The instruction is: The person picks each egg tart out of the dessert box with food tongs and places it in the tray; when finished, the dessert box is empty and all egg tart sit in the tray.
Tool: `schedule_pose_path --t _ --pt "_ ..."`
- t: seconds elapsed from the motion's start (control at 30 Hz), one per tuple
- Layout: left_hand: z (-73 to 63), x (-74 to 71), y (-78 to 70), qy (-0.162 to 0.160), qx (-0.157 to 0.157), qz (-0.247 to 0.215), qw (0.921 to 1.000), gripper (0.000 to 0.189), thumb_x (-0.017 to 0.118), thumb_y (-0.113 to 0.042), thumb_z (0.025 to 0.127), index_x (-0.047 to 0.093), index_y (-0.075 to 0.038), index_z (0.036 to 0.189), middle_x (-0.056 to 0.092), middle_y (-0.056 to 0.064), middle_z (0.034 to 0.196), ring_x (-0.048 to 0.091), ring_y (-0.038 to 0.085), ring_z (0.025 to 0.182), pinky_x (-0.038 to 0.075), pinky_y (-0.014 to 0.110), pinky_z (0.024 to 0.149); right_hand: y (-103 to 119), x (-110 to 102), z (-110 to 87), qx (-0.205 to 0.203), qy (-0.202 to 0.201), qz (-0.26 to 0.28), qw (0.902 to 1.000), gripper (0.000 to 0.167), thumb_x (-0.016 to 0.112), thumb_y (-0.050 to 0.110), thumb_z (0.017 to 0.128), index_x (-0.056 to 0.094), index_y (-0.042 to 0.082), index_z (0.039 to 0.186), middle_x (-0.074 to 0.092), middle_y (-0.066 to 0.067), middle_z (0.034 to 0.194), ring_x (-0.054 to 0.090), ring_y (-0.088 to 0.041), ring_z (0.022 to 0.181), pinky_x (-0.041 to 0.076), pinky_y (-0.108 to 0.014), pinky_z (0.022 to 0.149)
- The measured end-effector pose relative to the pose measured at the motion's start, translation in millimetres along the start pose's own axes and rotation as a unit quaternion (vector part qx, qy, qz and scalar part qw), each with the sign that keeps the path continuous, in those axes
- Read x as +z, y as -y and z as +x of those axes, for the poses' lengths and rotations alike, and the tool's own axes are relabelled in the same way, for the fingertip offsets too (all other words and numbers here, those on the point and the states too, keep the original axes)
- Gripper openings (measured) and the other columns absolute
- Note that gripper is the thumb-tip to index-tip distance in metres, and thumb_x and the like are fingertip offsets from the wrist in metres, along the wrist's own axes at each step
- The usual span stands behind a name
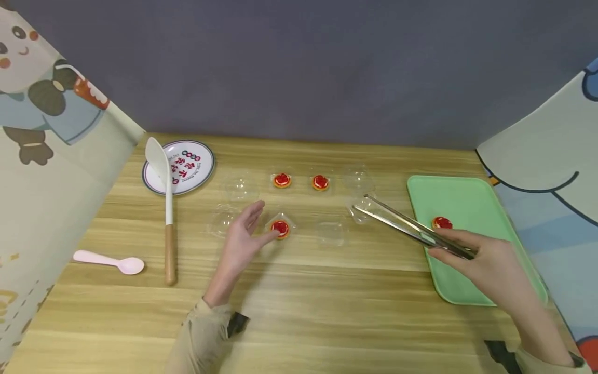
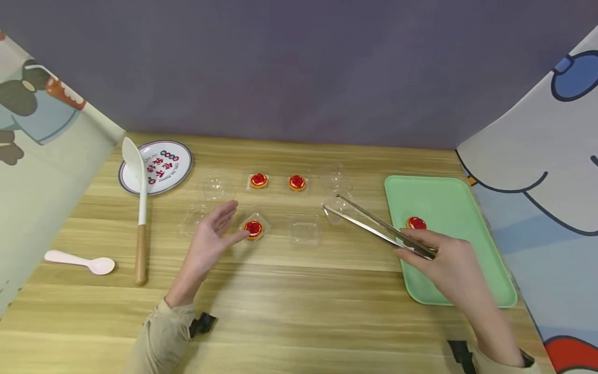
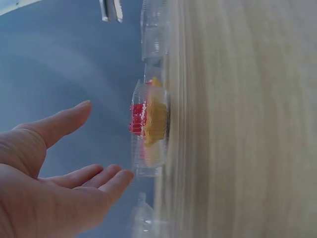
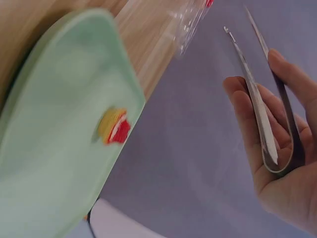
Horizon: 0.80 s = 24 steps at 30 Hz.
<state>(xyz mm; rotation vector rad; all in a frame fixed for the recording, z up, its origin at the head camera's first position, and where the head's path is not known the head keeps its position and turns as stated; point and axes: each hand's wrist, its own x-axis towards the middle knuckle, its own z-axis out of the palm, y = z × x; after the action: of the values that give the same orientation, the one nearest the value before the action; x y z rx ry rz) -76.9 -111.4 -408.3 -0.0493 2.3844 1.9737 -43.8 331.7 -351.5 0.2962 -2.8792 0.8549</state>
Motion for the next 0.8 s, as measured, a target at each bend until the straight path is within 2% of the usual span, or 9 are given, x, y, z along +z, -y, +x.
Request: schedule_pose_path --t 0.1,0.17,0.2,0.27,0.37,0.5,0.67,0.73,0.8 --pt "3.7 -4.4 6.3 0.02 -0.015 -0.01 0.9996 0.082 0.08 0.007 0.089 0.037 0.01 0.159 0.039 0.027 0.165 0.036 0.042 0.154 0.032 0.045 0.129 9 8 6.4 -0.033 0.013 0.001 0.9994 0.042 0.094 0.021 0.083 0.082 0.01 0.122 0.079 -0.02 0.113 0.043 0.007 0.063 0.025 -0.025 0.041" --pt "6.3 -7.5 9.7 0.034 -0.022 -0.012 0.9991 0.084 0.08 0.007 0.089 0.035 0.01 0.16 0.038 0.027 0.166 0.035 0.041 0.155 0.031 0.045 0.129 15 14 10.4 -0.054 0.019 -0.005 0.9984 0.041 0.095 0.02 0.082 0.082 0.01 0.119 0.08 -0.014 0.105 0.042 0.0 0.059 0.026 -0.025 0.042" --pt "7.7 -8.8 11.3 0.04 -0.026 -0.013 0.9988 0.084 0.08 0.007 0.089 0.034 0.01 0.16 0.037 0.027 0.166 0.034 0.041 0.155 0.031 0.045 0.129 18 17 12.5 -0.065 0.02 -0.006 0.9977 0.04 0.095 0.019 0.081 0.083 0.01 0.118 0.081 -0.011 0.102 0.047 -0.002 0.063 0.028 -0.025 0.044" --pt "10.8 -10.8 14.2 0.054 -0.032 -0.018 0.9978 0.085 0.079 0.007 0.09 0.032 0.01 0.161 0.036 0.027 0.167 0.034 0.041 0.155 0.03 0.045 0.13 24 22 15.9 -0.079 0.027 -0.002 0.9965 0.04 0.095 0.018 0.081 0.083 0.01 0.118 0.081 -0.005 0.098 0.053 -0.003 0.068 0.032 -0.023 0.047" --pt "15.4 -12.6 18.4 0.068 -0.038 -0.024 0.9966 0.084 0.078 0.008 0.091 0.031 0.011 0.161 0.035 0.028 0.166 0.034 0.041 0.156 0.03 0.044 0.13 35 30 20.6 -0.097 0.042 0.007 0.9944 0.04 0.095 0.018 0.081 0.083 0.009 0.118 0.081 -0.005 0.099 0.043 -0.002 0.062 0.033 -0.023 0.047" --pt "20.0 -12.9 22.5 0.076 -0.038 -0.025 0.9961 0.079 0.075 0.01 0.092 0.035 0.011 0.16 0.038 0.028 0.165 0.035 0.04 0.155 0.03 0.044 0.13 50 39 26.4 -0.096 0.069 0.009 0.9929 0.041 0.093 0.02 0.084 0.082 0.009 0.121 0.081 -0.011 0.111 0.034 -0.001 0.056 0.03 -0.023 0.047" --pt "22.1 -14.0 26.6 0.082 -0.028 -0.026 0.9959 0.075 0.074 0.01 0.093 0.039 0.009 0.158 0.04 0.026 0.164 0.037 0.038 0.155 0.031 0.043 0.129 65 50 36.2 -0.122 0.082 -0.009 0.9891 0.04 0.093 0.021 0.084 0.082 0.01 0.121 0.08 -0.011 0.113 0.053 -0.006 0.063 0.046 -0.026 0.056" --pt "22.1 -15.3 28.1 0.089 -0.023 -0.03 0.9953 0.074 0.073 0.01 0.093 0.038 0.009 0.159 0.04 0.026 0.165 0.036 0.039 0.155 0.031 0.043 0.129 69 54 39.5 -0.139 0.078 -0.012 0.9871 0.04 0.094 0.021 0.083 0.083 0.011 0.12 0.081 -0.009 0.113 0.067 -0.013 0.073 0.056 -0.032 0.063" --pt "21.8 -16.8 29.6 0.102 -0.018 -0.036 0.9939 0.075 0.072 0.01 0.094 0.036 0.01 0.159 0.037 0.027 0.166 0.035 0.039 0.155 0.031 0.044 0.129 72 57 41.8 -0.152 0.076 -0.014 0.9854 0.04 0.095 0.021 0.082 0.083 0.011 0.119 0.081 -0.009 0.112 0.074 -0.02 0.081 0.061 -0.039 0.067"
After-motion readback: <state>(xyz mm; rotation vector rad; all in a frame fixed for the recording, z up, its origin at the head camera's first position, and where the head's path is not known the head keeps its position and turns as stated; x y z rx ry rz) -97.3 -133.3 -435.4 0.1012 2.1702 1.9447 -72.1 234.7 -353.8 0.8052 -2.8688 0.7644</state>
